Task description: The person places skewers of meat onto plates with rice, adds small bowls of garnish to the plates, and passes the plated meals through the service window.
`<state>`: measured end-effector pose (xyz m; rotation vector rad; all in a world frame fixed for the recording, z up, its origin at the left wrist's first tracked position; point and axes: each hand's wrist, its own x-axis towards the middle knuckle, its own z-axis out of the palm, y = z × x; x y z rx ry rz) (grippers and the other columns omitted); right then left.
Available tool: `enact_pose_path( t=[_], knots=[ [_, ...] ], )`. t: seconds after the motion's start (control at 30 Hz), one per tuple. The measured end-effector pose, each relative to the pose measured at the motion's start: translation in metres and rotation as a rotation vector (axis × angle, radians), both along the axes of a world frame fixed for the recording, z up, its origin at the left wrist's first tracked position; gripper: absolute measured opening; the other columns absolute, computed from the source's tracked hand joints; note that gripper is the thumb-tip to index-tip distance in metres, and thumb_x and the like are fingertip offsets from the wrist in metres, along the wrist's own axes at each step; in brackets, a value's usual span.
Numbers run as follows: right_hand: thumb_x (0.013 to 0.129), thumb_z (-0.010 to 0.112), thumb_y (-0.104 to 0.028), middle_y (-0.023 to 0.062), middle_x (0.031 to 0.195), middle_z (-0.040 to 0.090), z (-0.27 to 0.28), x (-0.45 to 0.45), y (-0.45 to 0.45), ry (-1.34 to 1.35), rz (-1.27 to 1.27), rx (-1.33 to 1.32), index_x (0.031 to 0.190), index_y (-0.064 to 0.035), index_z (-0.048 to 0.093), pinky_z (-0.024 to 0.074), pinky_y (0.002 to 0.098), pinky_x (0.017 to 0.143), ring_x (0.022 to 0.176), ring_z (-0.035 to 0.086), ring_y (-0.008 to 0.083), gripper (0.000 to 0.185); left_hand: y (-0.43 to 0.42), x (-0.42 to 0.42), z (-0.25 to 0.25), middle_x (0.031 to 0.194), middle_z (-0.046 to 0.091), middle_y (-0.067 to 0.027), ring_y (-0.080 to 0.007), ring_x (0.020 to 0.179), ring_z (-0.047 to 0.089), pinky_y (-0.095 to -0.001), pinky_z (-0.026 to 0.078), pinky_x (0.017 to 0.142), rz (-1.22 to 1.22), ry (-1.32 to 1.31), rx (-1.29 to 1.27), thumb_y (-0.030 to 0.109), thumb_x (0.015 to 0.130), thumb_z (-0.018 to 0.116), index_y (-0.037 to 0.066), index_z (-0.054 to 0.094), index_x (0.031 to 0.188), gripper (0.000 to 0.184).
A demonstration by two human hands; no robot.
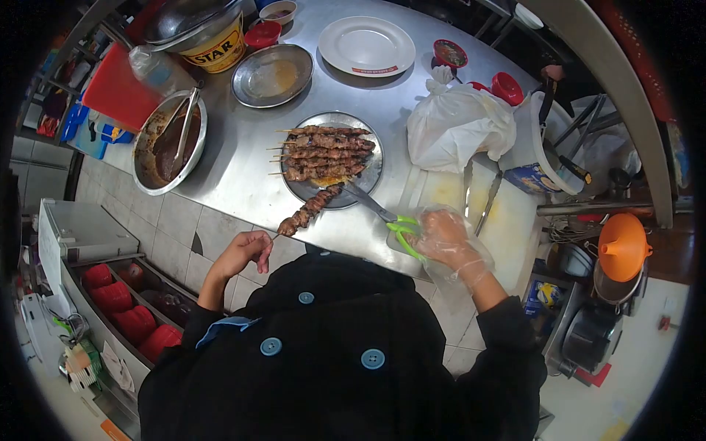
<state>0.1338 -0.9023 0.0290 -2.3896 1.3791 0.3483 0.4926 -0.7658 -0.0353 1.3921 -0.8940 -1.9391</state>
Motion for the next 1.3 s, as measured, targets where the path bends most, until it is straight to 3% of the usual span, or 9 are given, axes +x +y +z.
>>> enact_pose_path(
  t=[0.1, 0.17, 0.37, 0.6, 0.8, 0.87, 1.2, 1.3],
  knots=[
    [0.072, 0.065, -0.042, 0.0166, 0.07, 0.061, -0.005, -0.002, 0.013, -0.077, -0.017, -0.067, 0.079, -0.0044, 0.064, 0.0466, 0.0444, 0.067, 0.072, 0.06, 0.0336, 0.039, -0.002, -0.005, 0.002, 0.057, 0.052, -0.0026, -0.0133, 0.051, 0.058, -0.0209, 0.045, 0.048, 0.015, -0.069, -0.025, 0.016, 0.092, 0.042, 0.003, 0.051, 0.078, 0.021],
    [0.072, 0.066, -0.039, 0.0168, 0.073, 0.062, -0.009, 0.0, 0.022, -0.141, -0.068, -0.068, 0.096, -0.0097, 0.066, 0.0467, 0.045, 0.069, 0.069, 0.06, 0.0348, 0.038, -0.003, -0.009, 0.003, 0.056, 0.053, -0.0032, -0.0129, 0.05, 0.058, -0.0208, 0.045, 0.047, -0.053, -0.281, -0.101, 0.018, 0.093, 0.043, 0.002, 0.052, 0.078, 0.024],
    [0.072, 0.066, -0.038, 0.0156, 0.081, 0.063, -0.023, 0.004, 0.041, -0.108, -0.157, -0.036, 0.098, -0.0095, 0.065, 0.0463, 0.0444, 0.071, 0.077, 0.06, 0.0337, 0.038, -0.002, -0.011, 0.007, 0.057, 0.054, -0.0033, -0.0129, 0.05, 0.057, -0.0215, 0.045, 0.047, -0.016, -0.088, -0.031, 0.019, 0.094, 0.043, 0.002, 0.052, 0.078, 0.025],
    [0.075, 0.062, -0.042, 0.0181, 0.073, 0.061, -0.023, 0.011, 0.043, -0.133, -0.176, -0.03, 0.087, -0.0044, 0.063, 0.0468, 0.0469, 0.069, 0.077, 0.06, 0.0362, 0.04, -0.001, -0.011, 0.003, 0.056, 0.052, -0.0027, -0.0131, 0.05, 0.058, -0.0216, 0.044, 0.046, -0.008, -0.024, -0.001, 0.019, 0.094, 0.042, 0.003, 0.051, 0.078, 0.025],
    [0.076, 0.06, -0.044, 0.0144, 0.068, 0.062, -0.036, 0.01, 0.044, -0.096, -0.127, -0.08, 0.076, -0.0034, 0.063, 0.0468, 0.0455, 0.067, 0.068, 0.061, 0.0329, 0.041, 0.0, -0.009, 0.001, 0.057, 0.05, -0.002, -0.0137, 0.051, 0.057, -0.0227, 0.043, 0.048, -0.023, 0.001, 0.023, 0.024, 0.094, 0.044, 0.005, 0.052, 0.078, 0.026],
    [0.077, 0.058, -0.045, 0.0133, 0.066, 0.062, -0.037, 0.011, 0.045, -0.103, -0.017, -0.244, 0.074, -0.0048, 0.063, 0.0469, 0.0435, 0.064, 0.063, 0.061, 0.0305, 0.041, 0.001, -0.007, 0.001, 0.055, 0.051, -0.0019, -0.0128, 0.05, 0.058, -0.0213, 0.043, 0.046, -0.053, 0.022, 0.006, 0.019, 0.094, 0.041, 0.004, 0.05, 0.076, 0.025],
    [0.081, 0.053, -0.041, 0.013, 0.064, 0.061, -0.041, 0.009, 0.038, -0.061, 0.089, -0.246, 0.072, -0.005, 0.063, 0.0449, 0.043, 0.058, 0.06, 0.06, 0.0296, 0.038, 0.001, 0.004, 0.007, 0.055, 0.046, -0.001, -0.0133, 0.05, 0.057, -0.0221, 0.042, 0.046, -0.043, 0.094, 0.003, 0.018, 0.093, 0.043, 0.004, 0.05, 0.076, 0.023],
    [0.08, 0.055, -0.043, 0.0152, 0.065, 0.061, -0.048, 0.004, 0.033, -0.019, 0.132, -0.217, 0.085, -0.0027, 0.064, 0.0454, 0.0427, 0.058, 0.061, 0.06, 0.0306, 0.041, 0.0, 0.005, 0.006, 0.055, 0.046, -0.0012, -0.0132, 0.049, 0.057, -0.0221, 0.042, 0.046, -0.032, 0.106, 0.002, 0.018, 0.093, 0.043, 0.004, 0.05, 0.077, 0.022]
  ],
)
